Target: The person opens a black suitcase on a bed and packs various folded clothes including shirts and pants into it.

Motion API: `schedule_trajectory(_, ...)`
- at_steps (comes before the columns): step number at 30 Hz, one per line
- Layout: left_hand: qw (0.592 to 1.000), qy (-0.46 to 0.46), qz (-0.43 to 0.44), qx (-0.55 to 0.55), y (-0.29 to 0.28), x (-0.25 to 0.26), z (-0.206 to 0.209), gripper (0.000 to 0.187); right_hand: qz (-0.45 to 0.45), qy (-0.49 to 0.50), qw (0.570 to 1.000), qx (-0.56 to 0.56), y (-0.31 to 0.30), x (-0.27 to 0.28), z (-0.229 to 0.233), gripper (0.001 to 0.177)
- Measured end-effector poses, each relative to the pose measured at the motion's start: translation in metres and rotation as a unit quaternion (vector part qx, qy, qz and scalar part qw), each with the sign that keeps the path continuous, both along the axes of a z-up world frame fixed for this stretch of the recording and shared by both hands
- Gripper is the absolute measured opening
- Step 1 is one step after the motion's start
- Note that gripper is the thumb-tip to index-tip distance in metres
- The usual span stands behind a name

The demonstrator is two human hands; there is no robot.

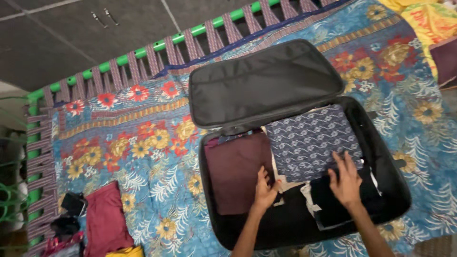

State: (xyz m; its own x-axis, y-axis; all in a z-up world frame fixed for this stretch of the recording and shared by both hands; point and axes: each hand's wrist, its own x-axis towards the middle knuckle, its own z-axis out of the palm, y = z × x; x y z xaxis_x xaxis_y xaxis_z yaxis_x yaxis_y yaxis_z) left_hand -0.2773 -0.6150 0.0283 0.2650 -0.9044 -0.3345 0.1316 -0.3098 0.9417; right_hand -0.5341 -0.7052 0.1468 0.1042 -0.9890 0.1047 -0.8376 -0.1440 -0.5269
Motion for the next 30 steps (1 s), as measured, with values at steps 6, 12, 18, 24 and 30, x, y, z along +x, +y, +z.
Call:
schedule_trajectory(6,0.998,0.045,0.041,0.008,0.062,0.013,0.058,0.083,0.061,-0.024,0.998,-0.012,0.054,0.071,0.019,0.062)
schedule_trajectory(12,0.980,0.109,0.162,-0.044,0.140,0.059,0.088,0.067,0.218,-0.145,0.965,0.020,0.112,0.173,0.056,0.060)
schedule_trajectory(18,0.909,0.129,0.394,-0.028,0.263,0.134,0.045,0.059,0.352,-0.145,0.922,0.074,0.190,0.269,0.083,0.057)
schedule_trajectory(24,0.841,0.132,0.525,0.016,0.398,0.188,0.013,0.060,0.449,-0.146,0.874,0.117,0.285,0.346,0.080,0.059)
schedule_trajectory(30,0.751,0.213,0.625,0.018,0.487,0.228,-0.001,0.065,0.520,-0.130,0.821,0.198,0.373,0.408,0.059,0.061)
